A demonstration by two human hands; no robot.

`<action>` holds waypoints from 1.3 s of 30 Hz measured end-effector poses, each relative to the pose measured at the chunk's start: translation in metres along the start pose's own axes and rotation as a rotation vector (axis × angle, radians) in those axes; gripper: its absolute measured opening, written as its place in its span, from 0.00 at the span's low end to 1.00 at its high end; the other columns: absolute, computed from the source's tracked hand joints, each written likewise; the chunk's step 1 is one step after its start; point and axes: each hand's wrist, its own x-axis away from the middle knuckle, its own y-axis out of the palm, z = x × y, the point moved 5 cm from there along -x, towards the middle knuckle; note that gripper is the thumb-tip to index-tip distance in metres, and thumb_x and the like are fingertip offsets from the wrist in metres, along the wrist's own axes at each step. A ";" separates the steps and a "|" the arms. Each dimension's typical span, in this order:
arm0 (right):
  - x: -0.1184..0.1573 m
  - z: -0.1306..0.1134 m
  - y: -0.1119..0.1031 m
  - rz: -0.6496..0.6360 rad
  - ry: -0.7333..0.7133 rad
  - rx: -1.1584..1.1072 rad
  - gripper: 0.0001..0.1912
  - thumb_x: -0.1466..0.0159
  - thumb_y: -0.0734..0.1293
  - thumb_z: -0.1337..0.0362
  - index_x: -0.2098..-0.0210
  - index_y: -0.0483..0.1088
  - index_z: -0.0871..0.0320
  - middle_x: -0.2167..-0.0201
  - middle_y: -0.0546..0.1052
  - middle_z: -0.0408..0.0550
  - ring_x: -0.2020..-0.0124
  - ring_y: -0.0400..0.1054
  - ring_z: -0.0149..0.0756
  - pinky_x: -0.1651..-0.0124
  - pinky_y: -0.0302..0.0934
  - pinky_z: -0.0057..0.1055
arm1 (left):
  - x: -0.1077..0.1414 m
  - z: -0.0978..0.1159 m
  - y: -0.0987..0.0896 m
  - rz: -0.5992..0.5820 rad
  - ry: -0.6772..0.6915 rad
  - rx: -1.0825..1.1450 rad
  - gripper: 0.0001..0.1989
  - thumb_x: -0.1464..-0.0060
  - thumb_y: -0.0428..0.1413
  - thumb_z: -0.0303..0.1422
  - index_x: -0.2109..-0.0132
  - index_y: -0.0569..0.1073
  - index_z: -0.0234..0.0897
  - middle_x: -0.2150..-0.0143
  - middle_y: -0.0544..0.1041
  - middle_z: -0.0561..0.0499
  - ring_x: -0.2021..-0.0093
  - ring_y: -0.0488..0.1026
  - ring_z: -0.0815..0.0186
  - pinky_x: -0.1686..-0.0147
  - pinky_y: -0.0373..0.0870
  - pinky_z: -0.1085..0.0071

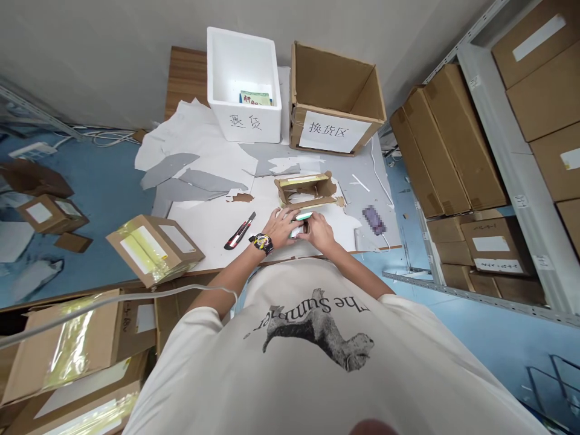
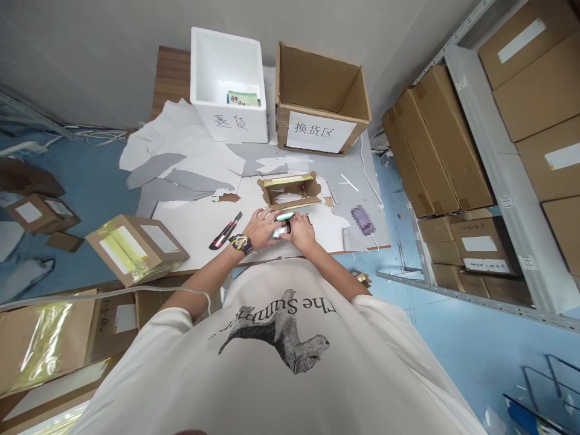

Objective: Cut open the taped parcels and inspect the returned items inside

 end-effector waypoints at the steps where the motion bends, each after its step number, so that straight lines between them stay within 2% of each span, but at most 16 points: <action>1: -0.001 -0.003 0.000 -0.008 -0.007 0.015 0.22 0.27 0.81 0.54 0.38 0.81 0.54 0.34 0.76 0.58 0.36 0.70 0.56 0.36 0.74 0.49 | -0.001 0.001 0.000 -0.008 0.005 -0.005 0.30 0.47 0.74 0.38 0.36 0.86 0.45 0.21 0.73 0.36 0.22 0.64 0.32 0.24 0.60 0.30; 5: -0.001 -0.013 0.001 -0.035 -0.023 0.037 0.22 0.27 0.81 0.53 0.38 0.81 0.53 0.36 0.77 0.57 0.37 0.71 0.56 0.38 0.74 0.47 | -0.002 0.002 -0.002 0.013 0.003 -0.013 0.29 0.49 0.76 0.41 0.40 0.86 0.43 0.24 0.75 0.34 0.22 0.64 0.31 0.24 0.60 0.32; 10: 0.003 -0.020 -0.003 -0.054 -0.023 0.032 0.25 0.27 0.81 0.51 0.34 0.81 0.51 0.36 0.77 0.56 0.35 0.73 0.55 0.39 0.74 0.44 | 0.014 -0.007 0.004 0.099 -0.065 0.049 0.22 0.43 0.75 0.50 0.49 0.85 0.42 0.29 0.78 0.33 0.30 0.72 0.35 0.32 0.70 0.39; 14: 0.006 -0.019 -0.006 -0.091 -0.016 0.003 0.27 0.26 0.81 0.50 0.33 0.80 0.52 0.37 0.79 0.56 0.36 0.76 0.54 0.41 0.74 0.42 | 0.029 -0.018 0.016 0.189 -0.146 0.150 0.25 0.39 0.71 0.58 0.54 0.79 0.42 0.45 0.83 0.36 0.45 0.79 0.43 0.43 0.76 0.48; 16: 0.007 -0.017 -0.006 -0.101 -0.016 -0.022 0.27 0.25 0.80 0.49 0.32 0.79 0.53 0.38 0.79 0.55 0.38 0.78 0.53 0.43 0.73 0.39 | 0.033 -0.021 0.019 0.219 -0.173 0.218 0.24 0.37 0.68 0.58 0.54 0.76 0.43 0.51 0.83 0.40 0.49 0.79 0.47 0.47 0.77 0.52; 18: 0.008 -0.013 -0.007 -0.095 0.003 -0.039 0.27 0.25 0.80 0.48 0.33 0.79 0.53 0.38 0.80 0.55 0.41 0.80 0.51 0.46 0.73 0.38 | 0.035 -0.022 0.019 0.240 -0.182 0.289 0.19 0.34 0.66 0.53 0.53 0.75 0.43 0.48 0.84 0.41 0.48 0.80 0.49 0.46 0.78 0.55; 20: 0.007 -0.007 -0.007 -0.085 0.045 -0.034 0.24 0.25 0.80 0.47 0.38 0.81 0.54 0.40 0.81 0.55 0.44 0.81 0.51 0.48 0.72 0.37 | 0.035 -0.022 0.017 0.252 -0.193 0.343 0.12 0.31 0.62 0.43 0.48 0.77 0.43 0.42 0.85 0.41 0.44 0.82 0.51 0.42 0.78 0.56; 21: 0.006 -0.005 -0.007 -0.081 0.064 -0.029 0.22 0.26 0.80 0.47 0.41 0.81 0.54 0.42 0.81 0.55 0.46 0.81 0.51 0.48 0.72 0.37 | 0.035 -0.022 0.015 0.249 -0.195 0.358 0.11 0.31 0.59 0.38 0.45 0.78 0.43 0.40 0.85 0.42 0.42 0.82 0.52 0.40 0.79 0.56; 24: 0.002 -0.004 -0.006 -0.080 0.093 -0.011 0.19 0.28 0.82 0.48 0.48 0.82 0.54 0.42 0.81 0.55 0.47 0.80 0.51 0.47 0.73 0.39 | 0.034 -0.019 0.014 0.201 -0.146 0.357 0.23 0.34 0.53 0.29 0.38 0.82 0.44 0.37 0.84 0.42 0.37 0.81 0.52 0.34 0.78 0.53; 26: -0.001 -0.008 -0.003 -0.087 0.100 0.007 0.20 0.31 0.84 0.50 0.49 0.82 0.54 0.40 0.80 0.57 0.45 0.79 0.54 0.45 0.74 0.42 | 0.034 -0.016 0.015 0.172 -0.090 0.351 0.25 0.34 0.53 0.30 0.35 0.83 0.44 0.33 0.83 0.42 0.33 0.80 0.50 0.30 0.76 0.50; 28: -0.004 -0.014 0.000 -0.084 0.088 0.033 0.21 0.34 0.85 0.55 0.47 0.81 0.55 0.37 0.78 0.61 0.40 0.76 0.58 0.42 0.76 0.46 | 0.033 -0.013 0.019 0.156 -0.067 0.357 0.26 0.32 0.58 0.36 0.30 0.82 0.44 0.30 0.82 0.40 0.29 0.78 0.47 0.26 0.74 0.47; 30: -0.007 -0.020 0.002 -0.067 0.061 0.059 0.24 0.35 0.85 0.60 0.43 0.80 0.56 0.34 0.76 0.63 0.36 0.72 0.61 0.41 0.77 0.49 | 0.032 -0.013 0.027 0.138 -0.094 0.374 0.36 0.34 0.64 0.45 0.23 0.76 0.42 0.28 0.81 0.36 0.28 0.78 0.43 0.26 0.74 0.46; 32: -0.009 -0.024 0.005 -0.060 0.048 0.078 0.24 0.35 0.83 0.64 0.42 0.79 0.56 0.34 0.75 0.63 0.36 0.70 0.60 0.41 0.78 0.51 | 0.029 -0.014 0.034 0.124 -0.146 0.399 0.45 0.37 0.68 0.50 0.18 0.70 0.40 0.27 0.80 0.35 0.29 0.79 0.41 0.27 0.76 0.46; 36: -0.005 -0.024 0.004 -0.027 0.055 0.042 0.21 0.35 0.79 0.66 0.43 0.79 0.57 0.33 0.75 0.61 0.36 0.70 0.58 0.39 0.78 0.50 | 0.026 -0.017 0.042 0.136 -0.170 0.464 0.48 0.41 0.68 0.44 0.18 0.68 0.39 0.23 0.77 0.37 0.25 0.77 0.44 0.24 0.73 0.49; 39: 0.007 -0.024 -0.008 0.092 0.038 -0.062 0.23 0.36 0.77 0.65 0.42 0.79 0.56 0.29 0.73 0.61 0.32 0.70 0.59 0.37 0.77 0.50 | 0.025 -0.020 0.042 0.146 -0.179 0.501 0.47 0.45 0.66 0.37 0.19 0.69 0.39 0.23 0.77 0.39 0.25 0.77 0.46 0.24 0.74 0.51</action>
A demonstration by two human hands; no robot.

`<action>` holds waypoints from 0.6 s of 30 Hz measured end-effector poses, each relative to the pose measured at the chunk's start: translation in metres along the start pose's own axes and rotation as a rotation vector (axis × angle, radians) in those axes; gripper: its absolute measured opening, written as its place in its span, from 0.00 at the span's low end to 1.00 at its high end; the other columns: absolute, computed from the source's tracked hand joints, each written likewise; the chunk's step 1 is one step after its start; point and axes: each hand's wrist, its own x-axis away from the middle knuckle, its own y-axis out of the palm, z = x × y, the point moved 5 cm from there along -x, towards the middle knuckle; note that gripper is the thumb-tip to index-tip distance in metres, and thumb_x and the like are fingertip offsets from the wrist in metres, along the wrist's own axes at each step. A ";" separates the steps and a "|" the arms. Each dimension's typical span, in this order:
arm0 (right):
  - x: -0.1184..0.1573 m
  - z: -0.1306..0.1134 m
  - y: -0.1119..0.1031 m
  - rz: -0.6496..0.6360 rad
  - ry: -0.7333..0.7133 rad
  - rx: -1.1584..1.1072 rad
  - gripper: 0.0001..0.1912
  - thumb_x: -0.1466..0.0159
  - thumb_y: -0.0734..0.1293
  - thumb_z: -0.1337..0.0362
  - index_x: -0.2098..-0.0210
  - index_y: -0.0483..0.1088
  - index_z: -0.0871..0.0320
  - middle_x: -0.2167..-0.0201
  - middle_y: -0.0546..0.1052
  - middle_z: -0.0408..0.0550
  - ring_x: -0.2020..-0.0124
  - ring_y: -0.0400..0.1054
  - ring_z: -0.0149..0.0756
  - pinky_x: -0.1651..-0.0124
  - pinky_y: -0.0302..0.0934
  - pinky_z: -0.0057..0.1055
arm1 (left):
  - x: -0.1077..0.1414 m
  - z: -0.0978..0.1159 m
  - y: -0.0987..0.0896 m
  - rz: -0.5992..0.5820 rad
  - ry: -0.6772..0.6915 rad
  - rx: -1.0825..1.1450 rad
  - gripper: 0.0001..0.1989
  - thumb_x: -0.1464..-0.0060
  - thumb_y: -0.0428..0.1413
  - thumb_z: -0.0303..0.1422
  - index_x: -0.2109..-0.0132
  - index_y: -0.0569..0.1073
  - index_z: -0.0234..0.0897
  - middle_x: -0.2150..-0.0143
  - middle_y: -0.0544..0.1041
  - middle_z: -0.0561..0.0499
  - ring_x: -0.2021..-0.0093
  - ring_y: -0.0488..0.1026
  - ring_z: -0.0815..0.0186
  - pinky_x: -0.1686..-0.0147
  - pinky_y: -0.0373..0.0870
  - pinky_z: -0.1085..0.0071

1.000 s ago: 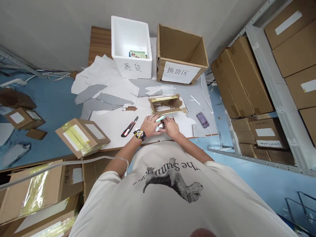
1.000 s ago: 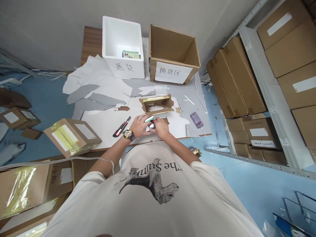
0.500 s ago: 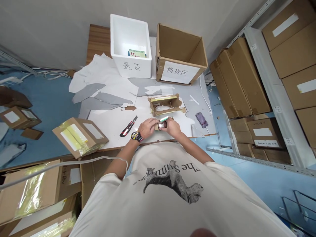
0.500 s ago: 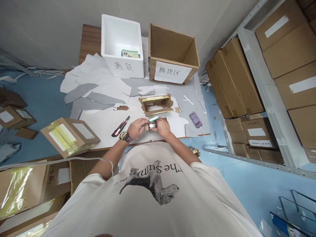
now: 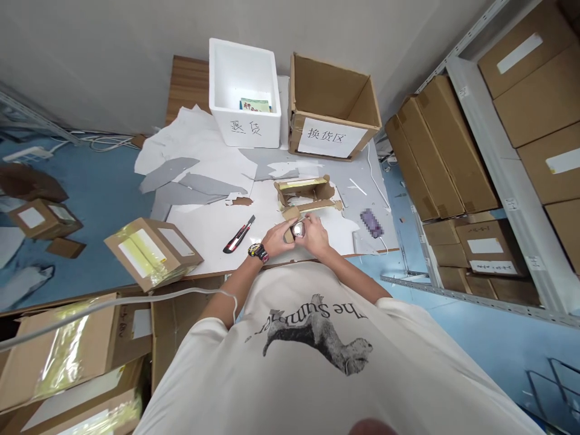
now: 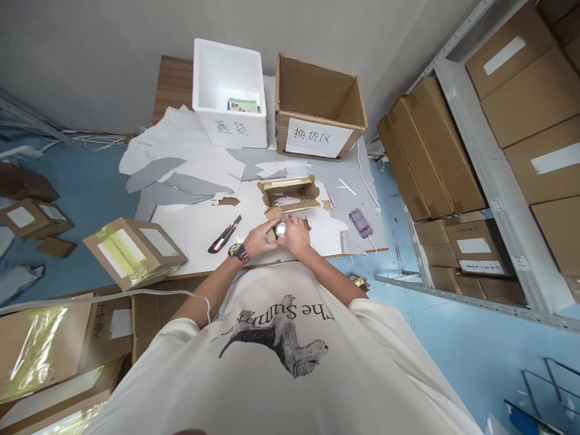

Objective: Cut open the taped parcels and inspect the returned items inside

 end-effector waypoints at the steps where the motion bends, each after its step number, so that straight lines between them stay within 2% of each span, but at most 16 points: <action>1: 0.004 -0.001 -0.007 0.049 -0.015 -0.046 0.24 0.37 0.77 0.64 0.41 0.78 0.56 0.27 0.73 0.62 0.31 0.70 0.59 0.36 0.76 0.50 | -0.002 -0.001 -0.001 0.006 -0.014 0.004 0.46 0.46 0.65 0.36 0.19 0.71 0.39 0.24 0.79 0.40 0.26 0.78 0.46 0.25 0.74 0.52; 3: 0.011 -0.003 -0.022 0.133 -0.053 -0.150 0.27 0.37 0.77 0.61 0.39 0.78 0.55 0.29 0.75 0.62 0.31 0.72 0.59 0.36 0.76 0.49 | -0.007 -0.004 -0.002 0.011 -0.044 0.004 0.44 0.47 0.65 0.35 0.22 0.73 0.40 0.27 0.81 0.39 0.29 0.80 0.45 0.28 0.76 0.51; 6: 0.012 -0.002 -0.052 0.234 -0.077 -0.349 0.28 0.38 0.76 0.58 0.38 0.77 0.54 0.39 0.83 0.58 0.42 0.78 0.55 0.37 0.77 0.48 | -0.016 -0.004 -0.001 -0.026 -0.042 -0.012 0.44 0.48 0.68 0.36 0.24 0.74 0.36 0.32 0.83 0.35 0.33 0.81 0.42 0.29 0.76 0.48; 9: 0.003 0.011 -0.088 0.379 -0.103 -0.625 0.31 0.39 0.76 0.57 0.36 0.77 0.52 0.44 0.85 0.53 0.48 0.80 0.50 0.41 0.79 0.46 | -0.014 0.002 -0.009 -0.023 -0.006 -0.061 0.47 0.46 0.71 0.40 0.21 0.72 0.38 0.28 0.77 0.32 0.28 0.74 0.38 0.27 0.72 0.41; 12: -0.009 0.028 -0.124 0.512 -0.153 -0.901 0.33 0.39 0.77 0.57 0.35 0.77 0.49 0.42 0.85 0.52 0.44 0.81 0.49 0.42 0.79 0.46 | -0.001 0.014 -0.035 0.073 0.005 -0.126 0.51 0.46 0.76 0.49 0.20 0.71 0.45 0.18 0.64 0.32 0.22 0.65 0.32 0.24 0.67 0.34; 14: -0.017 0.036 -0.144 0.540 -0.177 -1.013 0.31 0.39 0.78 0.56 0.36 0.77 0.49 0.42 0.85 0.51 0.41 0.80 0.50 0.39 0.79 0.48 | 0.005 0.024 -0.060 0.179 -0.011 -0.100 0.50 0.43 0.74 0.54 0.19 0.71 0.47 0.16 0.61 0.33 0.21 0.63 0.32 0.23 0.65 0.33; 16: -0.025 0.037 -0.158 0.511 -0.204 -1.082 0.30 0.39 0.79 0.54 0.38 0.78 0.48 0.42 0.85 0.51 0.39 0.80 0.52 0.38 0.79 0.50 | 0.004 0.035 -0.082 0.271 -0.045 0.090 0.48 0.36 0.68 0.61 0.18 0.69 0.46 0.17 0.64 0.33 0.21 0.65 0.36 0.23 0.67 0.36; 18: -0.033 0.031 -0.166 0.445 -0.237 -1.140 0.30 0.40 0.81 0.51 0.39 0.79 0.48 0.43 0.85 0.51 0.40 0.80 0.53 0.40 0.80 0.50 | -0.008 0.047 -0.092 0.235 -0.101 0.460 0.46 0.30 0.58 0.66 0.18 0.68 0.43 0.21 0.71 0.32 0.25 0.72 0.40 0.28 0.74 0.40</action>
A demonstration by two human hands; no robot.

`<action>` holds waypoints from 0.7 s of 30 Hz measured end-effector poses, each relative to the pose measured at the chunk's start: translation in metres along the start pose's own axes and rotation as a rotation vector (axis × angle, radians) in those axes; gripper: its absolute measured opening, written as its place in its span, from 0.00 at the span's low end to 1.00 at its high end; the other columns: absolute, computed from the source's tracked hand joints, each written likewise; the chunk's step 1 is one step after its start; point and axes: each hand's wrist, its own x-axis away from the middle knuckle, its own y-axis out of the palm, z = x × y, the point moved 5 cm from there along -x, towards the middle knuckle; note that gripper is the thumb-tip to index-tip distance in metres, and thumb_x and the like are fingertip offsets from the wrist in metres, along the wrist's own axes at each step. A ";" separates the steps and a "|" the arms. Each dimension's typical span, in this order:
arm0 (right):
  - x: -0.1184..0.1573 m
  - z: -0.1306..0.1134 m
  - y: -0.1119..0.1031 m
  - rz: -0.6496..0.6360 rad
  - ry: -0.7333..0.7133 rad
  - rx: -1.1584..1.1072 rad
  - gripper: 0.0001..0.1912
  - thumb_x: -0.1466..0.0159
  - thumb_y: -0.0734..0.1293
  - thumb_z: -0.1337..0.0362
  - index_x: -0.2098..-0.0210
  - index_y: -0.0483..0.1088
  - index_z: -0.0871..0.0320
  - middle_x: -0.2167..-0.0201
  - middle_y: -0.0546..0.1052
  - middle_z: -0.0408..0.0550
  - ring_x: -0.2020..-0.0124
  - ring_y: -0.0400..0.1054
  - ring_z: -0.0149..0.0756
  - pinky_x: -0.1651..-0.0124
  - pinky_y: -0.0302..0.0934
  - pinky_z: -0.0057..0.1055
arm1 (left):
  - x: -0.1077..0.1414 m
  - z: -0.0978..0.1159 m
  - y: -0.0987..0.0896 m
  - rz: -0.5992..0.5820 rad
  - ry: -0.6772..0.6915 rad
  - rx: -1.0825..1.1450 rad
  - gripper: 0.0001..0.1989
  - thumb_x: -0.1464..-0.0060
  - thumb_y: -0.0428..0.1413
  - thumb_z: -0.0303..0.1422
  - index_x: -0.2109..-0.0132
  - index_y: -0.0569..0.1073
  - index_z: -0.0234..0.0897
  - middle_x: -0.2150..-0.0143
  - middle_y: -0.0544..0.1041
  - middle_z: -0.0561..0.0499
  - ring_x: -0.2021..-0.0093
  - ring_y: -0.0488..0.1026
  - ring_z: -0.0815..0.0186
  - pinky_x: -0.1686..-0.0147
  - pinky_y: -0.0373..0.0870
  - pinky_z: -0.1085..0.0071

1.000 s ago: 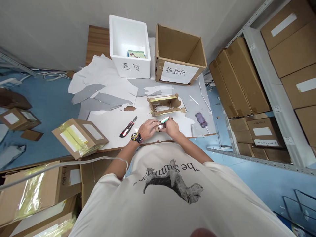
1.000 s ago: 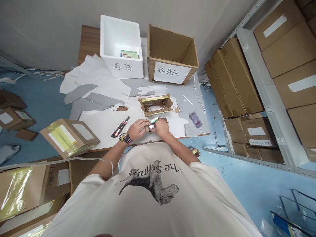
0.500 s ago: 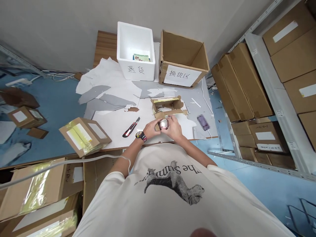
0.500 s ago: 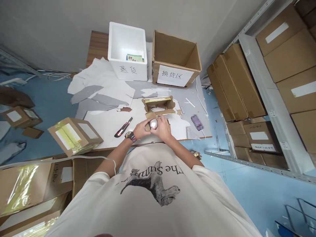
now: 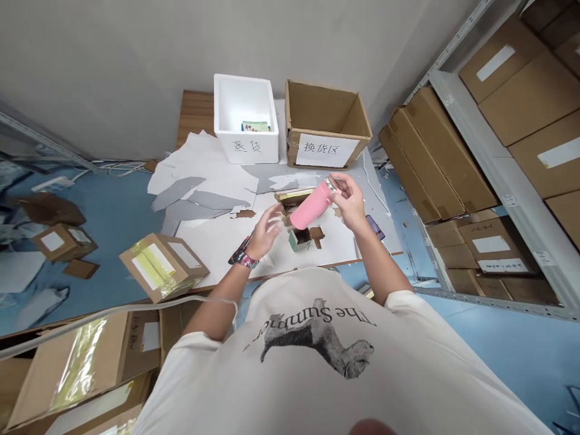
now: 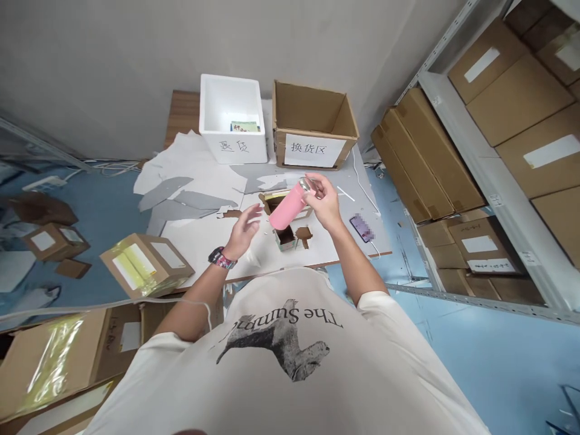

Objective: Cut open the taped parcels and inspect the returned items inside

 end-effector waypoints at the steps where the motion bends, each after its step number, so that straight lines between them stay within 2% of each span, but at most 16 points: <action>1: -0.004 -0.002 0.005 -0.032 0.014 -0.031 0.31 0.39 0.81 0.49 0.39 0.79 0.48 0.44 0.85 0.51 0.41 0.80 0.53 0.42 0.80 0.49 | -0.007 0.007 0.006 -0.075 -0.076 0.200 0.46 0.28 0.54 0.68 0.19 0.69 0.41 0.24 0.75 0.31 0.28 0.76 0.41 0.32 0.78 0.42; 4: -0.014 -0.005 0.025 -0.093 0.069 -0.103 0.33 0.37 0.79 0.41 0.37 0.78 0.48 0.46 0.85 0.51 0.46 0.80 0.51 0.47 0.81 0.47 | -0.023 0.030 0.038 -0.368 -0.298 0.656 0.46 0.29 0.51 0.69 0.26 0.76 0.34 0.35 0.84 0.28 0.42 0.86 0.42 0.47 0.87 0.49; 6: -0.019 -0.003 0.036 -0.079 0.104 -0.140 0.34 0.33 0.76 0.36 0.36 0.77 0.47 0.46 0.85 0.50 0.47 0.80 0.49 0.48 0.81 0.46 | -0.027 0.045 0.057 -0.461 -0.368 0.805 0.45 0.30 0.56 0.68 0.30 0.79 0.32 0.42 0.87 0.29 0.49 0.88 0.44 0.54 0.88 0.53; 7: -0.021 -0.001 0.041 -0.057 0.118 -0.157 0.34 0.32 0.74 0.34 0.36 0.76 0.47 0.45 0.84 0.50 0.47 0.80 0.48 0.49 0.81 0.45 | -0.029 0.051 0.065 -0.452 -0.376 0.845 0.44 0.30 0.57 0.67 0.32 0.79 0.32 0.43 0.87 0.29 0.51 0.88 0.46 0.56 0.88 0.54; 9: -0.024 0.003 0.046 -0.003 0.135 -0.187 0.35 0.32 0.73 0.32 0.36 0.74 0.46 0.44 0.83 0.50 0.47 0.79 0.47 0.49 0.81 0.42 | -0.032 0.060 0.073 -0.328 -0.331 0.856 0.41 0.32 0.63 0.65 0.31 0.78 0.34 0.43 0.87 0.33 0.51 0.88 0.48 0.55 0.89 0.56; 11: -0.025 0.006 0.048 0.028 0.143 -0.208 0.37 0.36 0.77 0.33 0.36 0.74 0.46 0.43 0.82 0.49 0.46 0.78 0.46 0.48 0.81 0.40 | -0.035 0.066 0.076 -0.146 -0.236 0.801 0.38 0.35 0.71 0.58 0.29 0.76 0.41 0.39 0.86 0.39 0.46 0.88 0.51 0.49 0.89 0.57; 13: -0.025 0.006 0.048 0.023 0.144 -0.234 0.40 0.41 0.82 0.37 0.36 0.74 0.47 0.44 0.82 0.48 0.46 0.77 0.45 0.46 0.81 0.39 | -0.035 0.069 0.077 -0.051 -0.185 0.768 0.39 0.38 0.76 0.53 0.28 0.74 0.47 0.36 0.84 0.43 0.42 0.87 0.52 0.44 0.89 0.57; 15: -0.025 0.003 0.047 -0.001 0.137 -0.268 0.41 0.42 0.83 0.39 0.36 0.74 0.48 0.45 0.82 0.48 0.47 0.78 0.45 0.45 0.81 0.40 | -0.035 0.068 0.080 -0.099 -0.239 0.817 0.39 0.37 0.73 0.58 0.28 0.74 0.46 0.37 0.84 0.42 0.43 0.87 0.51 0.45 0.89 0.54; 18: -0.025 -0.005 0.045 -0.047 0.128 -0.276 0.40 0.37 0.78 0.35 0.33 0.72 0.46 0.45 0.82 0.48 0.48 0.79 0.45 0.46 0.82 0.42 | -0.036 0.067 0.084 -0.226 -0.367 0.929 0.41 0.33 0.62 0.67 0.31 0.78 0.37 0.41 0.86 0.35 0.50 0.87 0.50 0.49 0.89 0.53; 20: -0.025 -0.010 0.046 -0.076 0.135 -0.240 0.41 0.34 0.74 0.32 0.30 0.71 0.44 0.44 0.83 0.48 0.48 0.79 0.46 0.47 0.82 0.44 | -0.039 0.068 0.082 -0.198 -0.360 0.931 0.41 0.31 0.61 0.65 0.30 0.77 0.36 0.42 0.86 0.34 0.51 0.87 0.51 0.50 0.88 0.54; 21: -0.025 -0.013 0.047 -0.089 0.140 -0.224 0.41 0.34 0.74 0.31 0.29 0.70 0.43 0.44 0.83 0.48 0.47 0.80 0.47 0.47 0.82 0.45 | -0.041 0.070 0.080 -0.150 -0.323 0.908 0.40 0.31 0.63 0.62 0.27 0.74 0.39 0.40 0.86 0.36 0.51 0.87 0.53 0.49 0.88 0.55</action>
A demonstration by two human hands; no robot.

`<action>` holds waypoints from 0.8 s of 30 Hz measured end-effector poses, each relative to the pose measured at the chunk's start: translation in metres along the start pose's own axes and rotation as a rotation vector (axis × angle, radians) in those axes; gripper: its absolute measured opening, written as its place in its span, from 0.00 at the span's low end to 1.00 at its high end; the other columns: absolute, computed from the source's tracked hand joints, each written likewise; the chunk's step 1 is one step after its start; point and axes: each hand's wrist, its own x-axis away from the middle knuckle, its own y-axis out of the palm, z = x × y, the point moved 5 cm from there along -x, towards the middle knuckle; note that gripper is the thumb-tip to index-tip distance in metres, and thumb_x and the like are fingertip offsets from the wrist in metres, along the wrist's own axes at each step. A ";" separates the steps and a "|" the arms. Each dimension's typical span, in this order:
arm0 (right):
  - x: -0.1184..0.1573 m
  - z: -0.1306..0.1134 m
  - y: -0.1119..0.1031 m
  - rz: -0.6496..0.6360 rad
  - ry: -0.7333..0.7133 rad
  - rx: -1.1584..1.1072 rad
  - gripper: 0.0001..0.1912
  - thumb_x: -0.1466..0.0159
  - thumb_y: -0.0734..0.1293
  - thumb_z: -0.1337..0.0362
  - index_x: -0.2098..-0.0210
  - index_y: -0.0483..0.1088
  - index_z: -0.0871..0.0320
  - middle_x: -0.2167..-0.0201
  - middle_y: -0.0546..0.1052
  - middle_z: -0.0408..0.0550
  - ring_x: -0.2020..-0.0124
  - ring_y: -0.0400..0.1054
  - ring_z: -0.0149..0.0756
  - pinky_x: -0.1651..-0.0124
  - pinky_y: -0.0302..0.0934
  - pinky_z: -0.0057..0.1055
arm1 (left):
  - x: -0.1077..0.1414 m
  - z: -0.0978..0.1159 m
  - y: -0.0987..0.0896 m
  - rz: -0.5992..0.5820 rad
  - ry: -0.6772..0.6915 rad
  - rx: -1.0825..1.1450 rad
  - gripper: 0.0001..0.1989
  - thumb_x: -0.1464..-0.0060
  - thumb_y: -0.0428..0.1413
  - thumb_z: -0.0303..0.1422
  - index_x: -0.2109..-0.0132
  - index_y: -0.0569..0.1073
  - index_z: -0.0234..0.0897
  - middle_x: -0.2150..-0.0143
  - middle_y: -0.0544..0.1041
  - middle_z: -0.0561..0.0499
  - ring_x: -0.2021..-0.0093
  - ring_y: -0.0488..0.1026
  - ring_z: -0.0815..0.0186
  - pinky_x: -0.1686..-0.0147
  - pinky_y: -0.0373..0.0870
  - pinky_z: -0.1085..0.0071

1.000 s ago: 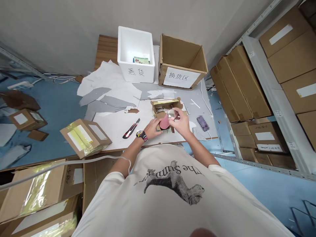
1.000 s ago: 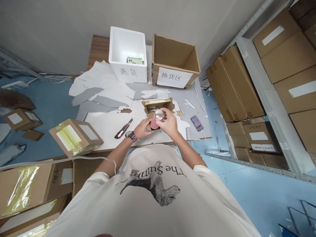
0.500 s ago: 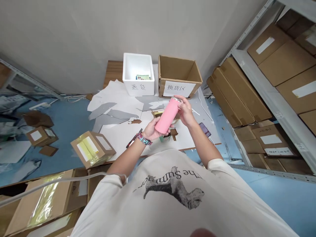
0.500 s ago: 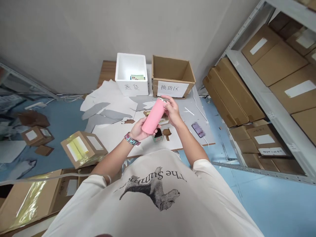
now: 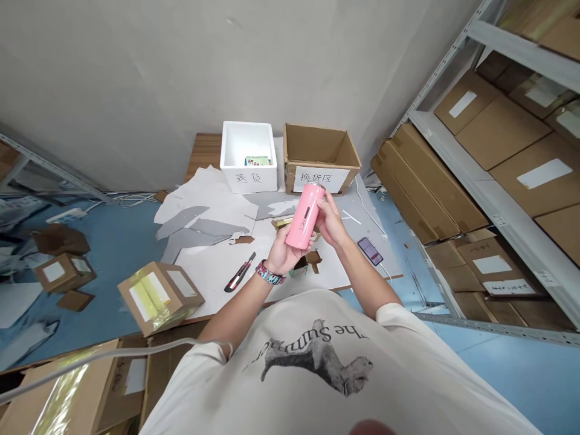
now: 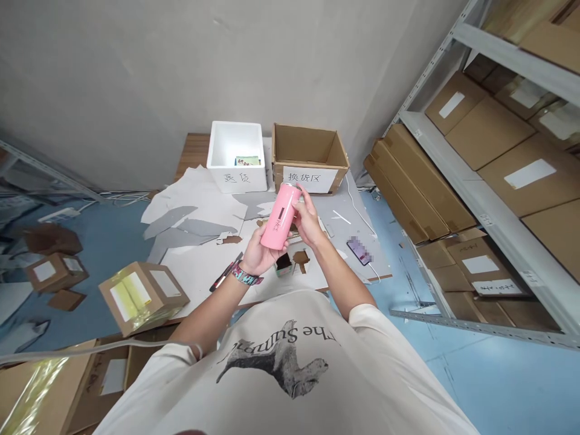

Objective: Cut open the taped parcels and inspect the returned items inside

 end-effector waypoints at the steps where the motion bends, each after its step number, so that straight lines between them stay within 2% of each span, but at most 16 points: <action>1: 0.000 -0.002 0.001 -0.011 0.006 0.008 0.42 0.34 0.75 0.31 0.29 0.70 0.43 0.44 0.84 0.49 0.47 0.80 0.48 0.47 0.83 0.45 | -0.001 0.003 0.000 0.029 0.061 -0.030 0.39 0.31 0.66 0.59 0.24 0.71 0.43 0.38 0.85 0.38 0.51 0.87 0.54 0.49 0.88 0.55; 3: 0.000 -0.007 0.003 -0.035 0.014 -0.012 0.45 0.37 0.79 0.32 0.29 0.70 0.44 0.45 0.85 0.49 0.46 0.81 0.49 0.47 0.83 0.44 | -0.002 0.007 0.002 0.053 0.139 -0.073 0.40 0.32 0.69 0.54 0.22 0.67 0.51 0.34 0.83 0.43 0.50 0.87 0.57 0.47 0.88 0.56; 4: 0.000 -0.008 0.004 -0.051 0.018 -0.035 0.45 0.39 0.81 0.33 0.30 0.70 0.44 0.45 0.86 0.49 0.46 0.81 0.49 0.48 0.83 0.44 | -0.003 0.006 0.004 0.038 0.126 -0.072 0.39 0.32 0.69 0.54 0.22 0.67 0.51 0.34 0.83 0.43 0.50 0.87 0.57 0.47 0.88 0.56; 8: -0.005 -0.006 0.002 -0.122 0.076 -0.132 0.42 0.37 0.78 0.32 0.34 0.72 0.47 0.48 0.87 0.51 0.47 0.82 0.52 0.49 0.83 0.46 | -0.011 -0.005 0.012 -0.035 -0.074 0.022 0.40 0.31 0.60 0.66 0.32 0.77 0.36 0.43 0.86 0.35 0.53 0.86 0.53 0.54 0.88 0.57; 9: -0.007 -0.003 0.000 -0.116 0.087 -0.146 0.40 0.36 0.78 0.32 0.35 0.72 0.47 0.48 0.87 0.50 0.48 0.82 0.51 0.49 0.82 0.46 | -0.013 -0.004 0.013 -0.003 -0.052 0.017 0.39 0.32 0.61 0.66 0.33 0.78 0.36 0.44 0.86 0.35 0.53 0.86 0.53 0.55 0.87 0.58; 11: -0.013 0.000 -0.008 -0.059 0.079 -0.158 0.39 0.38 0.80 0.35 0.37 0.72 0.47 0.49 0.86 0.49 0.49 0.82 0.49 0.49 0.82 0.43 | -0.018 0.002 0.011 0.129 0.118 -0.048 0.37 0.35 0.69 0.59 0.31 0.76 0.40 0.42 0.86 0.39 0.50 0.86 0.55 0.54 0.87 0.61; 13: -0.018 0.001 -0.016 0.009 0.049 -0.176 0.41 0.43 0.85 0.39 0.38 0.73 0.48 0.51 0.86 0.47 0.49 0.81 0.48 0.48 0.81 0.40 | -0.020 0.008 0.012 0.229 0.260 -0.098 0.40 0.40 0.76 0.52 0.28 0.73 0.45 0.39 0.85 0.43 0.47 0.86 0.55 0.53 0.87 0.63; 14: -0.020 0.000 -0.019 0.021 0.039 -0.192 0.42 0.45 0.86 0.41 0.38 0.73 0.48 0.51 0.86 0.47 0.48 0.81 0.49 0.46 0.81 0.40 | -0.022 0.008 0.014 0.229 0.252 -0.085 0.40 0.41 0.76 0.51 0.28 0.73 0.46 0.38 0.85 0.43 0.46 0.86 0.55 0.54 0.87 0.64; 18: -0.022 -0.005 -0.020 -0.062 0.052 -0.249 0.41 0.40 0.82 0.38 0.34 0.73 0.46 0.44 0.87 0.50 0.41 0.81 0.55 0.41 0.81 0.49 | -0.025 -0.004 0.031 0.045 -0.060 0.089 0.38 0.33 0.64 0.63 0.33 0.77 0.36 0.43 0.87 0.34 0.53 0.87 0.53 0.62 0.86 0.63; 19: -0.022 -0.007 -0.019 -0.077 0.048 -0.240 0.41 0.38 0.81 0.37 0.33 0.72 0.45 0.42 0.87 0.51 0.38 0.80 0.55 0.40 0.81 0.50 | -0.024 -0.004 0.033 0.044 -0.062 0.095 0.38 0.32 0.64 0.62 0.33 0.77 0.35 0.44 0.87 0.33 0.54 0.86 0.53 0.63 0.85 0.63; 21: -0.022 -0.012 -0.018 -0.065 0.013 -0.195 0.44 0.39 0.81 0.37 0.29 0.71 0.43 0.37 0.85 0.50 0.34 0.77 0.54 0.36 0.80 0.49 | -0.020 0.002 0.032 0.125 0.064 0.052 0.36 0.35 0.71 0.55 0.31 0.75 0.39 0.40 0.86 0.37 0.52 0.86 0.55 0.59 0.86 0.64; 23: -0.019 -0.016 -0.017 -0.045 -0.020 -0.161 0.50 0.42 0.83 0.39 0.25 0.69 0.43 0.34 0.83 0.50 0.33 0.76 0.53 0.34 0.79 0.47 | -0.013 0.009 0.032 0.202 0.202 0.001 0.39 0.40 0.77 0.47 0.28 0.72 0.46 0.35 0.84 0.42 0.47 0.87 0.56 0.53 0.87 0.63; 24: -0.016 -0.017 -0.015 -0.051 -0.024 -0.162 0.52 0.43 0.84 0.39 0.25 0.68 0.44 0.34 0.83 0.50 0.33 0.76 0.53 0.34 0.79 0.47 | -0.009 0.010 0.033 0.203 0.215 -0.002 0.40 0.40 0.77 0.47 0.28 0.71 0.48 0.34 0.83 0.43 0.46 0.87 0.55 0.51 0.88 0.63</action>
